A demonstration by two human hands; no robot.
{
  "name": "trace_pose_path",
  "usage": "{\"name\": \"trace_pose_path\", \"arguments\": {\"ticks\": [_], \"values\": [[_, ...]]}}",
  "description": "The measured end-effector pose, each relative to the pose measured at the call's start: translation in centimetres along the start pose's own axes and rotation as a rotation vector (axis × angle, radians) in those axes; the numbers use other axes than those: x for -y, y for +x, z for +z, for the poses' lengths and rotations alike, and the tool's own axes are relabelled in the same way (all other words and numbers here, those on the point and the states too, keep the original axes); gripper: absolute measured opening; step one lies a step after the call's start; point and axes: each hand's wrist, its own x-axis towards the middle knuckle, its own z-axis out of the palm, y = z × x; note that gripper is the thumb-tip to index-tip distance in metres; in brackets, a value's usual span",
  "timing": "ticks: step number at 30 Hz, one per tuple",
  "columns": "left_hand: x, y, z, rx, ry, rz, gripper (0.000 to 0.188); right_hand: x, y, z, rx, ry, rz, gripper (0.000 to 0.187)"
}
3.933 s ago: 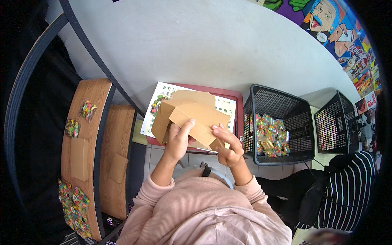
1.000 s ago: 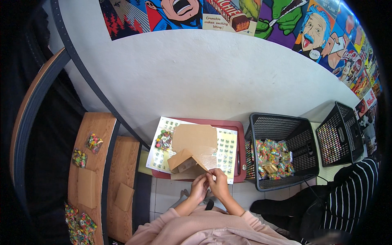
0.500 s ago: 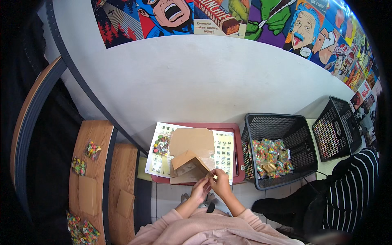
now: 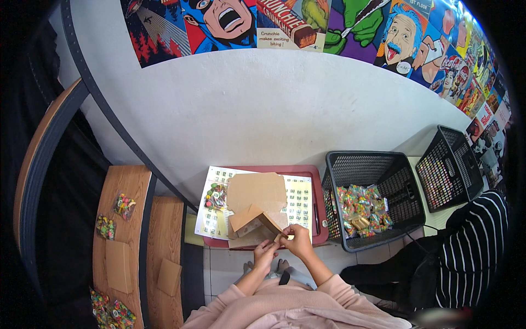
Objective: The person folds a flat piece of cardboard into a small rectangular box. They then place a small bag of colorful candies into the box and close the lid. Finally, they place the completed box onto a wooden shelf.
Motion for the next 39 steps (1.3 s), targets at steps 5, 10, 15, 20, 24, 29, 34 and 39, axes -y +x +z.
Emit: {"name": "trace_pose_path", "arguments": {"ticks": [5,10,15,20,24,29,34,39], "values": [[0.1,0.3,-0.6,0.028,-0.026,-0.046,0.054,-0.5,0.1,0.5,0.029,-0.088,-0.068,0.011],[0.5,0.5,-0.5,0.022,0.045,0.012,0.061,-0.5,-0.1,0.4,-0.008,-0.101,-0.066,0.009],[0.6,0.6,-0.9,0.063,0.049,-0.018,0.065,0.2,-0.8,0.6,-0.037,0.014,-0.004,0.012],[-0.7,-0.8,0.1,0.055,-0.024,0.018,0.068,0.0,-0.6,0.4,-0.026,0.061,0.043,0.011],[-0.7,-0.2,-0.4,0.061,-0.061,-0.001,0.07,0.5,-0.3,0.1,0.014,0.08,0.04,0.013],[-0.9,0.4,-0.2,0.051,-0.084,-0.024,0.071,1.1,0.0,-0.4,0.087,-0.004,-0.044,0.014],[-1.3,0.5,0.3,0.104,-0.066,-0.007,0.066,0.8,0.0,0.3,0.029,0.03,-0.059,0.014],[-0.8,1.2,0.1,0.126,-0.104,-0.013,0.065,1.2,-0.3,0.4,0.041,0.024,-0.02,0.013]]}}
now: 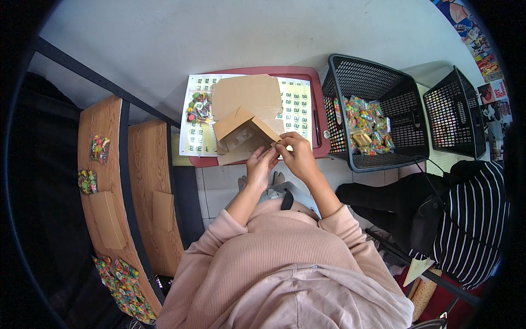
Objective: The person folds a flat piece of cardboard into a small rectangular box. They then place a small bag of colorful candies into the box and close the lid. Finally, they place the completed box onto a wooden shelf.
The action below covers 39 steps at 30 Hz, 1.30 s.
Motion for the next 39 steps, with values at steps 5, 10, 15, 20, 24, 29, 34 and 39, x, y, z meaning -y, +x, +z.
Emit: {"name": "trace_pose_path", "arguments": {"ticks": [5,10,15,20,24,29,34,39], "values": [[-0.1,0.2,0.5,0.01,-0.029,0.022,0.067,1.5,0.1,-0.8,-0.037,-0.332,-0.155,0.013],[0.3,0.6,0.8,0.031,-0.043,0.023,0.065,1.4,0.9,-1.6,-0.028,-0.261,-0.058,0.011],[0.7,2.1,0.5,0.11,-0.085,0.014,0.063,1.0,1.2,-1.4,-0.076,-0.239,-0.09,0.01],[0.4,2.2,1.0,0.098,-0.062,0.03,0.062,1.0,1.2,-1.2,-0.098,-0.223,-0.062,0.01],[0.2,1.9,1.6,0.078,-0.066,0.051,0.061,0.4,1.2,-0.9,-0.13,-0.238,-0.049,0.01],[-0.3,1.4,2.3,0.017,-0.055,0.05,0.058,0.3,1.3,-0.4,-0.173,-0.246,-0.038,0.011],[0.0,1.5,2.5,-0.016,-0.056,0.086,0.049,0.7,1.4,-0.2,-0.187,-0.299,-0.034,0.013],[0.7,1.5,2.8,-0.062,-0.078,0.106,0.031,1.1,1.3,0.1,-0.184,-0.341,0.011,0.015]]}}
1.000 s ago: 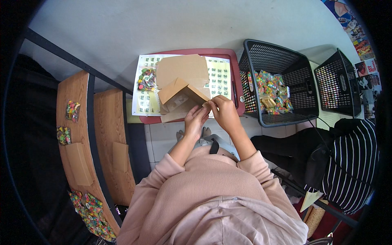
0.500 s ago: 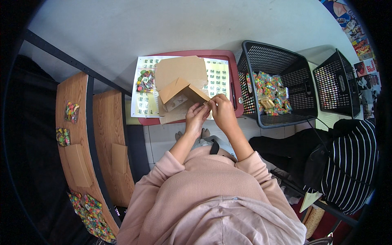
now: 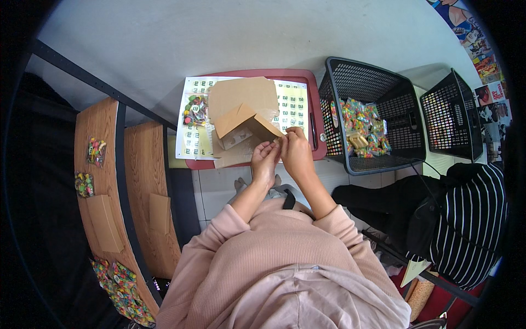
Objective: The person folds a flat piece of cardboard into a small rectangular box. They then place a small bag of colorful candies into the box and close the lid. Finally, they place the completed box onto a wooden shelf.
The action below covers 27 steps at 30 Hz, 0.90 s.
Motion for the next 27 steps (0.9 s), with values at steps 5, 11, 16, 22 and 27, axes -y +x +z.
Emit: {"name": "trace_pose_path", "arguments": {"ticks": [5,11,16,22,27], "values": [[0.3,0.1,0.0,0.013,-0.029,-0.003,0.03,-0.1,0.0,-0.3,0.031,0.0,-0.012,0.016],[0.3,-0.2,0.1,0.01,0.042,0.07,0.035,-0.1,-0.4,0.0,-0.02,-0.036,-0.038,0.014],[0.2,-0.4,0.0,0.013,0.079,0.065,0.038,0.1,-0.6,0.1,-0.009,-0.063,-0.062,0.013],[-0.7,-1.0,-0.1,0.057,0.088,0.013,0.041,0.0,-0.5,0.0,-0.003,-0.016,-0.062,0.014],[-0.8,-0.7,-0.6,0.156,0.014,-0.007,0.045,-1.0,0.9,-1.2,0.134,0.072,-0.069,0.013]]}}
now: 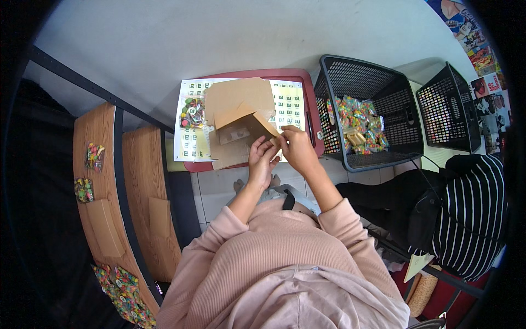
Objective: The person folds a flat piece of cardboard into a small rectangular box. They then place a small bag of colorful candies into the box and close the lid. Finally, they place the completed box onto a wooden shelf.
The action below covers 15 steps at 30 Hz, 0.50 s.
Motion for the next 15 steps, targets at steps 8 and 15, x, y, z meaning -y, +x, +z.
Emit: {"name": "trace_pose_path", "arguments": {"ticks": [8,15], "values": [[0.3,0.3,-0.3,0.015,-0.019,0.052,0.047,-0.6,2.2,-1.2,0.273,-0.161,-0.137,0.013],[0.0,0.0,-0.1,-0.003,-0.014,0.044,0.046,0.6,2.6,-1.7,0.376,-0.096,-0.017,0.013]]}}
